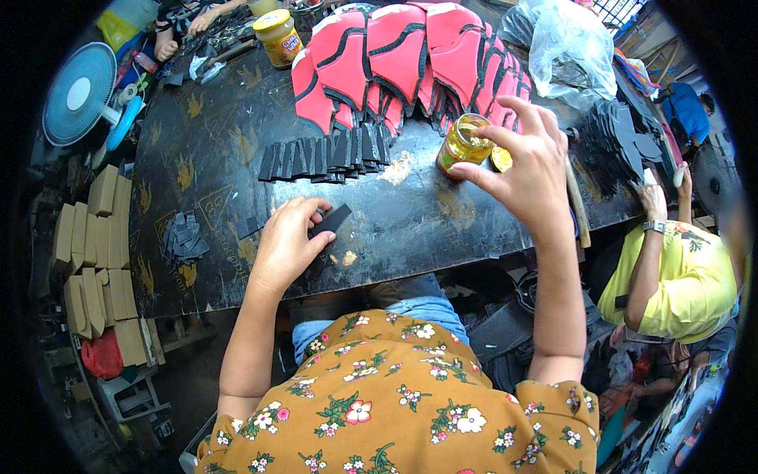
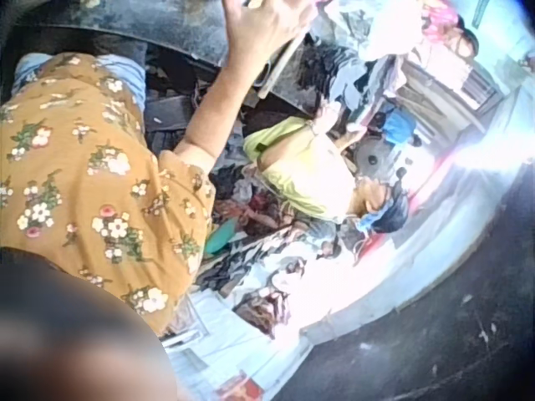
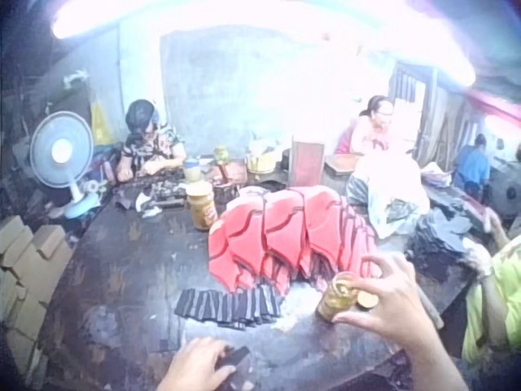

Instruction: The person repeatedly picks small black rubber pieces from a pile, applies adhesive from a yellow jar to one edge, and presses the piece onto a pink rubber component. They continue this cycle, stacking the finished pink-and-black assemblies on the table.

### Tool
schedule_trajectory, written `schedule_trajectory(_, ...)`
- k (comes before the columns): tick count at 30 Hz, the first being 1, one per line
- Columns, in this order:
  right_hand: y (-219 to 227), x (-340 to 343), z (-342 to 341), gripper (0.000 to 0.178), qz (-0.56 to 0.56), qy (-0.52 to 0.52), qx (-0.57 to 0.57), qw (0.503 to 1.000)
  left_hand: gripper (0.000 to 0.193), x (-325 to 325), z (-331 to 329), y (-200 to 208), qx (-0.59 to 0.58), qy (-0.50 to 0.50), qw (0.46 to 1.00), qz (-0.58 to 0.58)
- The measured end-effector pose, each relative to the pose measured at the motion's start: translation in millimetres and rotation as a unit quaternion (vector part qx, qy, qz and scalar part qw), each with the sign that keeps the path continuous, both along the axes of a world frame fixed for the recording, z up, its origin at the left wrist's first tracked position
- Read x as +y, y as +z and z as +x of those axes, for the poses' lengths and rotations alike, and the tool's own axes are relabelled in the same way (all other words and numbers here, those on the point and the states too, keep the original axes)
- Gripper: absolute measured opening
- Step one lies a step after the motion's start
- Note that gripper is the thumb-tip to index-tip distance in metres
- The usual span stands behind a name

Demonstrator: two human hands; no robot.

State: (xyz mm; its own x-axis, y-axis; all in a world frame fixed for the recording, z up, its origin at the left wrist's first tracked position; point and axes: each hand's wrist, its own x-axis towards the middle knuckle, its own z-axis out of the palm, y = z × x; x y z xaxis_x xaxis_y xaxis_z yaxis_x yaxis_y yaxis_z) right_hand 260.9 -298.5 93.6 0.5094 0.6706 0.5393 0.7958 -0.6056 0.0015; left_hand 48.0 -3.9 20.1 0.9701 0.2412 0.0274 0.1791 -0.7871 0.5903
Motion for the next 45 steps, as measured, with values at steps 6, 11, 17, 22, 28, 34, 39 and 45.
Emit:
schedule_trajectory(6,3,21,21,0.054,-0.119,-0.018,0.075,0.99,0.02,-5,-2,-5,-0.011,0.011,0.998,-0.058)
schedule_trajectory(11,-2,6,15,0.039,0.1,0.024,0.004,0.995,0.029,-3,0,-9,-0.062,0.037,0.879,-0.471)
schedule_trajectory(17,-14,-12,-20,0.034,0.048,-0.014,-0.067,0.997,0.043,-10,14,-8,-0.075,0.055,0.812,-0.576)
schedule_trajectory(22,-7,3,-64,0.018,0.196,0.146,0.424,0.872,0.04,-23,22,1,-0.079,0.044,0.798,-0.596)
schedule_trajectory(28,-38,64,-74,0.046,0.215,0.215,0.398,0.865,0.04,-31,19,11,-0.062,0.038,0.811,-0.581)
schedule_trajectory(34,-47,71,-69,0.055,0.154,0.218,0.251,0.931,0.039,-28,19,9,-0.065,0.028,0.782,-0.62)
schedule_trajectory(39,-42,53,-82,0.058,0.079,0.256,0.143,0.953,0.039,-24,22,5,-0.068,0.047,0.769,-0.634)
schedule_trajectory(45,-47,56,-70,0.056,0.079,0.213,0.047,0.973,0.039,-28,24,6,-0.06,0.036,0.779,-0.623)
